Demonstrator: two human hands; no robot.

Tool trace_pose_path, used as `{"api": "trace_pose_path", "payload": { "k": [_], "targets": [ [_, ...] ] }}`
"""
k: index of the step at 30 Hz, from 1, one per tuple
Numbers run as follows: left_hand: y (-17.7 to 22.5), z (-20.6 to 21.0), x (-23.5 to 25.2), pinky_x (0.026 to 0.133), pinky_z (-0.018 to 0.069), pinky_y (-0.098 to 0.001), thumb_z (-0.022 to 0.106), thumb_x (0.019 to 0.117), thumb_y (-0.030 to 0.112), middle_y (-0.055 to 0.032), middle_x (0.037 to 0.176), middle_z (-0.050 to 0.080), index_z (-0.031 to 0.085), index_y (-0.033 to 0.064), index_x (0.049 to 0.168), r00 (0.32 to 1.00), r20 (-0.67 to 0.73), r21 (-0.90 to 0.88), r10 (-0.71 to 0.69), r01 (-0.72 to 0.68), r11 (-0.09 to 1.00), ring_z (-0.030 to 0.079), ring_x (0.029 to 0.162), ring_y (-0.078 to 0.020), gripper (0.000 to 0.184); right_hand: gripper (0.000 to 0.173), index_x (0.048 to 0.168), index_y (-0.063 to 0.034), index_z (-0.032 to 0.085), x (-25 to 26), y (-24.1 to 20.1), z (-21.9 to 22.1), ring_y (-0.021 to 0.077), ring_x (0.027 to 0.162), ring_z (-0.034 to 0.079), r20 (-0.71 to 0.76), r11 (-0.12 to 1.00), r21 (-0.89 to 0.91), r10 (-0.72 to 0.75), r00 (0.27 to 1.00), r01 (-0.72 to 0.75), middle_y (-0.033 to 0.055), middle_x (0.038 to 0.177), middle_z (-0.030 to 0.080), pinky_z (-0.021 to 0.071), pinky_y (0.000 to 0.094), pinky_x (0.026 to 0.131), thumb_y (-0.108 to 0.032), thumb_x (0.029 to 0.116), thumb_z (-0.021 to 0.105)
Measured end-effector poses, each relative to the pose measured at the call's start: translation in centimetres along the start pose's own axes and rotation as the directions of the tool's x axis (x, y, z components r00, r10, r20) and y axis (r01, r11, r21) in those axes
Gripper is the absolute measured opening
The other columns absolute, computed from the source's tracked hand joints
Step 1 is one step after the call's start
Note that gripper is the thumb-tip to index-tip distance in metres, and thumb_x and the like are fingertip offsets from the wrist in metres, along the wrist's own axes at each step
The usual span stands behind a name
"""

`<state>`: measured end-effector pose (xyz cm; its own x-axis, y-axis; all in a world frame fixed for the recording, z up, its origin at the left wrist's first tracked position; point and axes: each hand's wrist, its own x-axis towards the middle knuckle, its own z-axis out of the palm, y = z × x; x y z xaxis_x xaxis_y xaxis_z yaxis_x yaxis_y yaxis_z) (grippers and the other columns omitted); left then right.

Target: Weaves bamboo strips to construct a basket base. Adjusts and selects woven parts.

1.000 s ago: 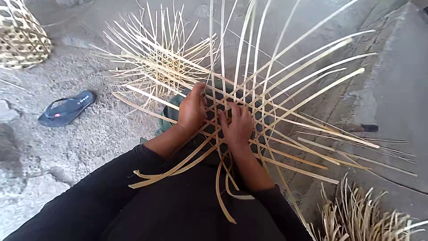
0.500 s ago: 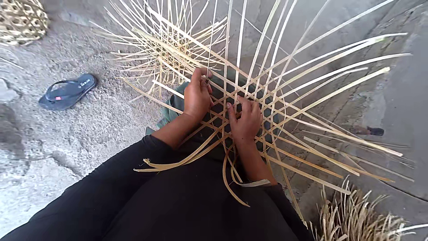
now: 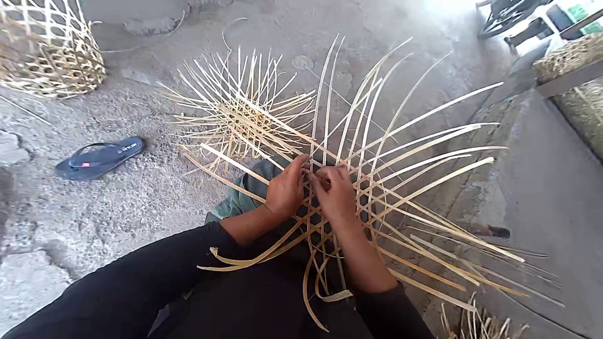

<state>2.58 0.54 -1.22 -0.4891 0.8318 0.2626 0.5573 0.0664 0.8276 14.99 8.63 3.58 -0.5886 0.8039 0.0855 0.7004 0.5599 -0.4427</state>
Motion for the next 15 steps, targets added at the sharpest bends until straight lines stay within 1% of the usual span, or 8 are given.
{"api": "trace_pose_path", "payload": {
  "k": [3, 6, 8, 10, 11, 12, 14, 15],
  "targets": [
    [-0.7, 0.4, -0.1, 0.081, 0.0601, -0.051, 0.045, 0.1052, 0.006, -0.0077, 0.124, 0.072, 0.048, 0.0097, 0.147, 1.0, -0.004, -0.041, 0.014, -0.015, 0.999, 0.074, 0.099, -0.0277, 0.042, 0.032, 0.11, -0.01, 0.072, 0.3, -0.1, 1.9, 0.0321, 0.095, 0.066, -0.069, 0.999, -0.043, 0.025, 0.997, -0.028, 0.0136, 0.102, 0.067, 0.0552, 0.0512, 0.081, -0.037, 0.0942, 0.073],
    [-1.0, 0.5, -0.1, 0.084, 0.0594, -0.0513, 0.045, 0.1055, 0.006, -0.0079, 0.125, 0.072, 0.047, 0.0097, 0.148, 1.0, 0.015, -0.065, 0.027, -0.026, 0.998, 0.073, 0.102, -0.0281, 0.043, 0.026, 0.107, -0.0097, 0.073, 0.2, 0.4, 2.7, 0.0298, 0.091, 0.066, -0.122, 0.999, -0.039, 0.01, 0.992, -0.015, 0.0112, 0.095, 0.068, 0.0545, 0.0487, 0.081, -0.033, 0.096, 0.07],
    [-1.1, 0.6, -0.1, 0.086, 0.0594, -0.0498, 0.044, 0.1059, 0.006, -0.0072, 0.125, 0.072, 0.047, 0.0104, 0.148, 0.999, 0.01, -0.076, 0.034, -0.033, 0.997, 0.073, 0.104, -0.0266, 0.043, 0.029, 0.109, -0.0096, 0.072, 0.4, 0.3, 2.1, 0.0284, 0.093, 0.066, -0.048, 0.998, -0.045, 0.033, 0.998, -0.035, 0.0107, 0.096, 0.068, 0.0545, 0.0474, 0.083, -0.035, 0.0977, 0.067],
    [-1.2, 0.7, -0.3, 0.088, 0.0592, -0.0485, 0.044, 0.1058, 0.007, -0.0068, 0.125, 0.072, 0.048, 0.0099, 0.148, 1.0, 0.002, -0.091, 0.03, -0.03, 0.995, 0.073, 0.106, -0.0254, 0.043, 0.034, 0.114, -0.0099, 0.07, 1.4, -0.3, -0.5, 0.0257, 0.097, 0.067, 0.173, 0.995, -0.032, 0.103, 0.98, -0.099, 0.0098, 0.101, 0.069, 0.0545, 0.048, 0.087, -0.041, 0.0999, 0.064],
    [-1.1, 0.6, -0.3, 0.088, 0.0589, -0.0482, 0.043, 0.1064, 0.009, -0.0065, 0.126, 0.072, 0.048, 0.0099, 0.149, 1.0, 0.006, -0.097, 0.023, -0.022, 0.995, 0.073, 0.106, -0.0251, 0.042, 0.036, 0.117, -0.0094, 0.07, 2.3, -0.6, -2.0, 0.0244, 0.096, 0.067, 0.277, 0.992, 0.002, 0.12, 0.953, -0.125, 0.0096, 0.103, 0.07, 0.0544, 0.0484, 0.088, -0.041, 0.1003, 0.064],
    [-1.1, 0.4, -0.4, 0.088, 0.0588, -0.0479, 0.042, 0.1072, 0.011, -0.0062, 0.126, 0.072, 0.048, 0.0099, 0.149, 1.0, 0.013, -0.104, 0.015, -0.014, 0.995, 0.073, 0.105, -0.0247, 0.042, 0.035, 0.117, -0.0085, 0.071, 3.4, -0.9, -3.3, 0.0229, 0.092, 0.068, 0.327, 0.99, 0.057, 0.106, 0.939, -0.131, 0.0096, 0.101, 0.072, 0.0554, 0.0472, 0.086, -0.038, 0.1005, 0.065],
    [-1.1, 0.3, -0.5, 0.085, 0.0592, -0.0477, 0.041, 0.1074, 0.012, -0.0061, 0.125, 0.072, 0.05, 0.009, 0.147, 0.999, 0.005, -0.117, 0.031, -0.031, 0.993, 0.074, 0.101, -0.0245, 0.041, 0.026, 0.117, -0.0069, 0.071, 5.7, -1.5, -4.7, 0.0182, 0.083, 0.069, 0.274, 0.975, 0.21, 0.01, 0.962, -0.07, 0.0082, 0.099, 0.072, 0.0586, 0.0411, 0.079, -0.027, 0.102, 0.064],
    [-1.2, 0.4, -0.6, 0.084, 0.0596, -0.0476, 0.04, 0.1074, 0.012, -0.0062, 0.125, 0.073, 0.05, 0.0087, 0.147, 0.999, -0.005, -0.12, 0.051, -0.051, 0.991, 0.074, 0.101, -0.0244, 0.041, 0.025, 0.119, -0.006, 0.07, 7.2, -1.7, -4.6, 0.0159, 0.085, 0.071, 0.208, 0.957, 0.291, -0.056, 0.976, -0.007, 0.0077, 0.102, 0.073, 0.0604, 0.0383, 0.08, -0.022, 0.1019, 0.063]
  ]
}}
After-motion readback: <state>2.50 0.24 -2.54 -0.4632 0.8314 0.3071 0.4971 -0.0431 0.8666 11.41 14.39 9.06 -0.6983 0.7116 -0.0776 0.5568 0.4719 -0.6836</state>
